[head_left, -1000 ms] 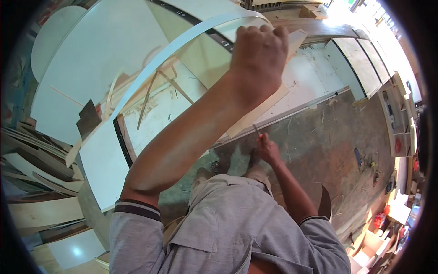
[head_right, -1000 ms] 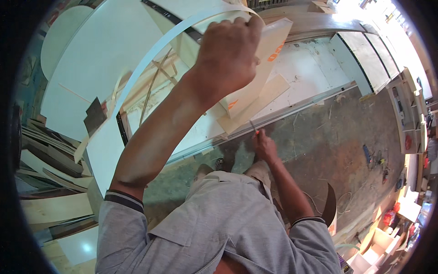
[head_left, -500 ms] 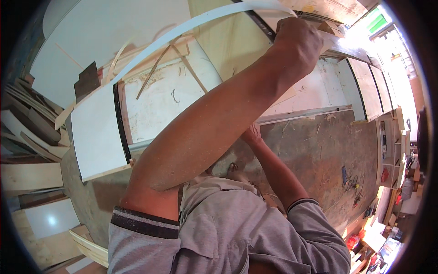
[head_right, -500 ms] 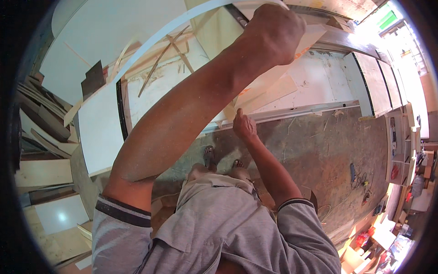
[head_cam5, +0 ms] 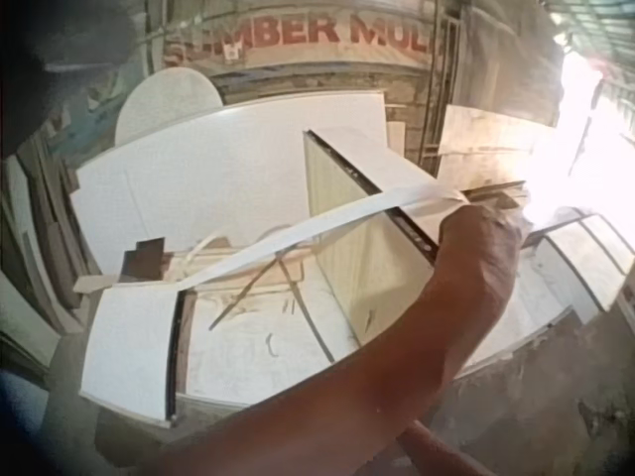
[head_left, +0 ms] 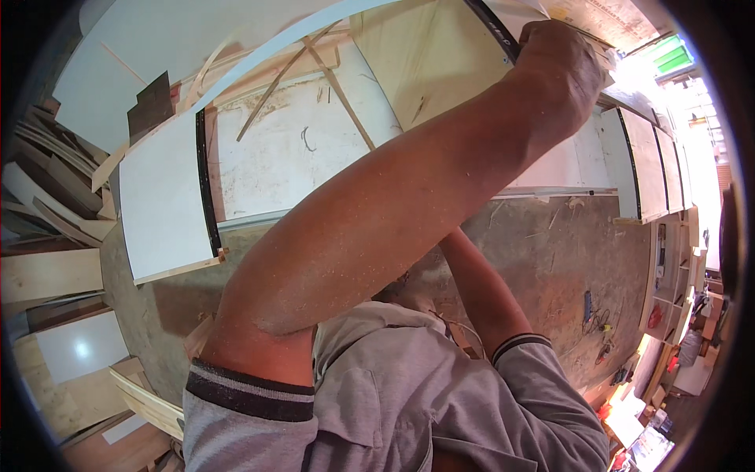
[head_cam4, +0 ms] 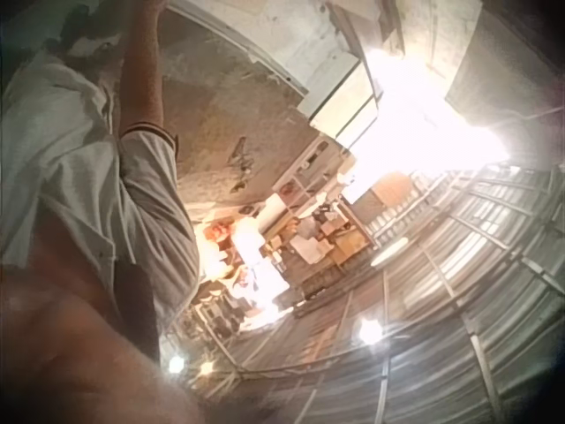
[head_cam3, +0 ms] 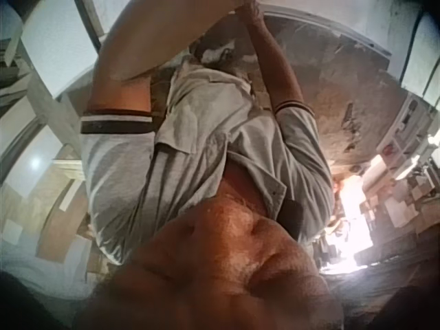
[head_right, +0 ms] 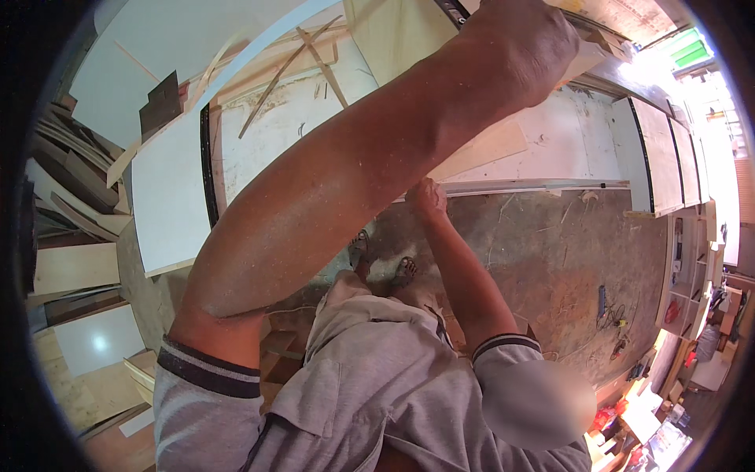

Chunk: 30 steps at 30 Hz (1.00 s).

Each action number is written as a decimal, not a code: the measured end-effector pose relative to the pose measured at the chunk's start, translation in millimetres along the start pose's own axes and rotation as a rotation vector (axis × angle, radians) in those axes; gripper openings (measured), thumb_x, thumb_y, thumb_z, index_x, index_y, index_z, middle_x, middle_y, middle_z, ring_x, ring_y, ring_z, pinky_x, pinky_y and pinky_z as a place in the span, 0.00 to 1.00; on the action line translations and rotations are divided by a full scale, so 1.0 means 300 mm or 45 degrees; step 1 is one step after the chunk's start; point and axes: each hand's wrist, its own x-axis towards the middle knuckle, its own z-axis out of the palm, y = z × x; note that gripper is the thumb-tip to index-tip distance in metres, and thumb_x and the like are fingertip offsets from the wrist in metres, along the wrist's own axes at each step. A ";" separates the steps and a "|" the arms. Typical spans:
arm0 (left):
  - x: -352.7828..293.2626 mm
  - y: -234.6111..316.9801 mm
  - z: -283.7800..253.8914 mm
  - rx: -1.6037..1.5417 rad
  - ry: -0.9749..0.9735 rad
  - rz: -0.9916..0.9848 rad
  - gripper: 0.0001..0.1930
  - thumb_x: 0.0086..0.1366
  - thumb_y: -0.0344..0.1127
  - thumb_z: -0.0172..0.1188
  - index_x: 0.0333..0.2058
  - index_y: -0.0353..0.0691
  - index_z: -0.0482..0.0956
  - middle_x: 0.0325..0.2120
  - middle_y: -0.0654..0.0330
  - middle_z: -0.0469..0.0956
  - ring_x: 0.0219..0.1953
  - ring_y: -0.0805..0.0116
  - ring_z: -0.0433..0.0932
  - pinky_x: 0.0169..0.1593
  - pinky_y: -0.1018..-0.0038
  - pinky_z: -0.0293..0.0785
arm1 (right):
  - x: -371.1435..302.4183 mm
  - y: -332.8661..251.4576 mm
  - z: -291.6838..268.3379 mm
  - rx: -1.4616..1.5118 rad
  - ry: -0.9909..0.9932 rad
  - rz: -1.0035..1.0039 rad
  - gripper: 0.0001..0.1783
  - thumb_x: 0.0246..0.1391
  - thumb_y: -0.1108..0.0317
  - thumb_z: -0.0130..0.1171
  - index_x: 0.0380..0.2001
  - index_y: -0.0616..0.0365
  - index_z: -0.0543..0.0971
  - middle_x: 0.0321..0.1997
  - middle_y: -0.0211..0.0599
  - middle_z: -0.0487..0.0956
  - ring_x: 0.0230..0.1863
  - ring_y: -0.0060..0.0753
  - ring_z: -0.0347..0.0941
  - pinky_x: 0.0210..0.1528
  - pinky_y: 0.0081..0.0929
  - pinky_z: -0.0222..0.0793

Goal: The person applies a laminate strip to the edge of a wooden drawer, trims the excess using a cutter, and smooths the edges with a sanding block.

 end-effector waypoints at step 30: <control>0.022 -0.013 0.012 -0.050 0.072 0.024 0.15 0.54 0.35 0.67 0.43 0.47 0.86 0.39 0.62 0.86 0.40 0.65 0.86 0.35 0.63 0.80 | -0.095 0.081 -0.049 0.044 0.012 -0.109 0.18 0.63 0.61 0.50 0.51 0.61 0.69 0.35 0.65 0.82 0.42 0.68 0.81 0.43 0.61 0.75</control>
